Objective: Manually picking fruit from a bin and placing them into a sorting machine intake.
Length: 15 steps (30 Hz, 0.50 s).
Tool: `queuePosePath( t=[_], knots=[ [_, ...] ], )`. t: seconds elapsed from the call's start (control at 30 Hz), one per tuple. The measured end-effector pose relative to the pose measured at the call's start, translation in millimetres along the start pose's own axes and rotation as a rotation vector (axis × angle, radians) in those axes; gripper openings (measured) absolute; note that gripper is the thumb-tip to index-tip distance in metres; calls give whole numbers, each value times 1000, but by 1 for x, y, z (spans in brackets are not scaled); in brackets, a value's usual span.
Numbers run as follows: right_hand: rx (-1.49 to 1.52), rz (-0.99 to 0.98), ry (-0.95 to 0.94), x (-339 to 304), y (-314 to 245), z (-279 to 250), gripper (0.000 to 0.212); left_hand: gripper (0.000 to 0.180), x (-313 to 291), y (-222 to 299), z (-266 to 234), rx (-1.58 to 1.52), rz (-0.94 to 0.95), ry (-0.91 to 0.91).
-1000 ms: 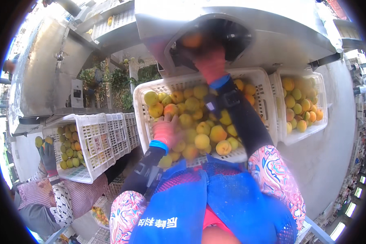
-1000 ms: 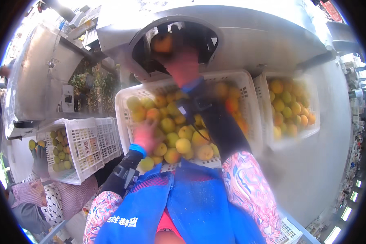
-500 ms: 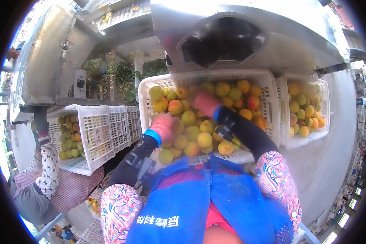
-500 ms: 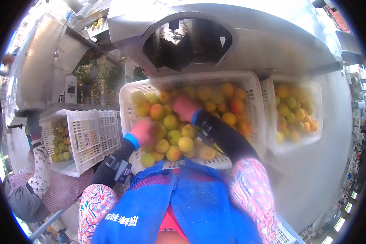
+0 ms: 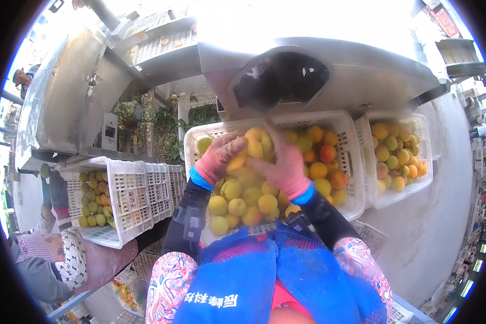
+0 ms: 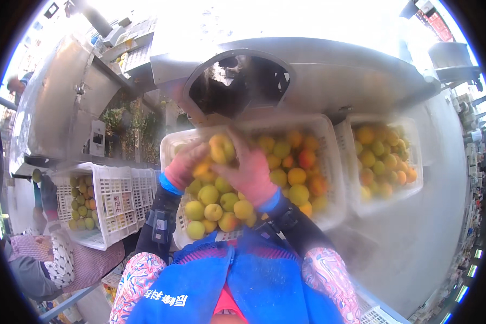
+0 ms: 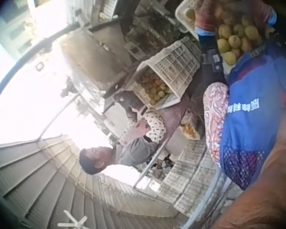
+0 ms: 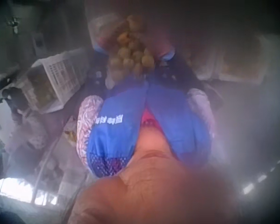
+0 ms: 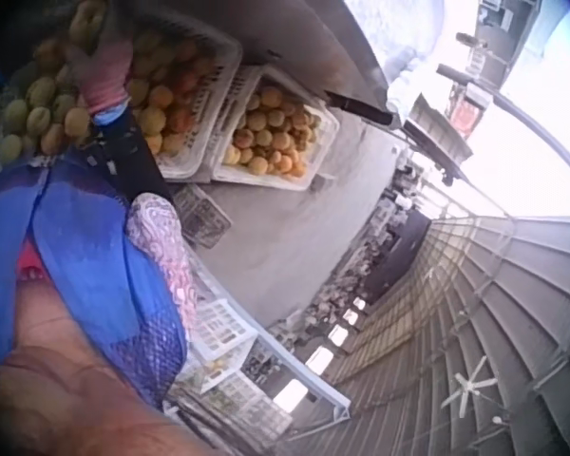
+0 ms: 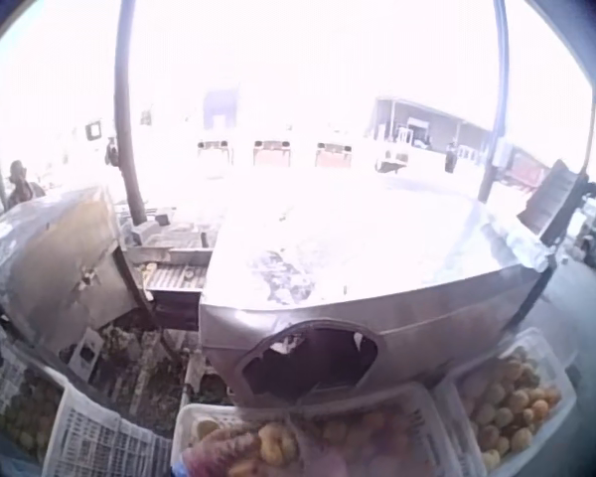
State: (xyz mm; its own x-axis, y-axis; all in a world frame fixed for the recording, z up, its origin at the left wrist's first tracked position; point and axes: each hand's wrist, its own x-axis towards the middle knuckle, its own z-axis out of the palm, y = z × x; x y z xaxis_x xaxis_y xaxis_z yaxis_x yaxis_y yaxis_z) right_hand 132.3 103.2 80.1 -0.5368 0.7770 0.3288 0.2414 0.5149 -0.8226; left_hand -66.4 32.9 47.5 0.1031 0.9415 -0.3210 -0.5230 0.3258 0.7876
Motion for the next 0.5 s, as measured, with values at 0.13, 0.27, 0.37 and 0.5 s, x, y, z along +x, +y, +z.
queuePosePath(
  t=[0.13,0.27,0.37,0.5],
  knots=[
    [-204,-217,246,33,5,1,69,60,1,-20,-14,793,529,156],
    [-576,-189,207,83,47,14,56,61,14,-30,18,682,615,291],
    [-877,-134,95,109,55,15,56,58,24,-42,26,194,536,347],
    [-356,-115,121,61,-1,15,73,53,24,-43,11,-375,561,197]
  ],
)
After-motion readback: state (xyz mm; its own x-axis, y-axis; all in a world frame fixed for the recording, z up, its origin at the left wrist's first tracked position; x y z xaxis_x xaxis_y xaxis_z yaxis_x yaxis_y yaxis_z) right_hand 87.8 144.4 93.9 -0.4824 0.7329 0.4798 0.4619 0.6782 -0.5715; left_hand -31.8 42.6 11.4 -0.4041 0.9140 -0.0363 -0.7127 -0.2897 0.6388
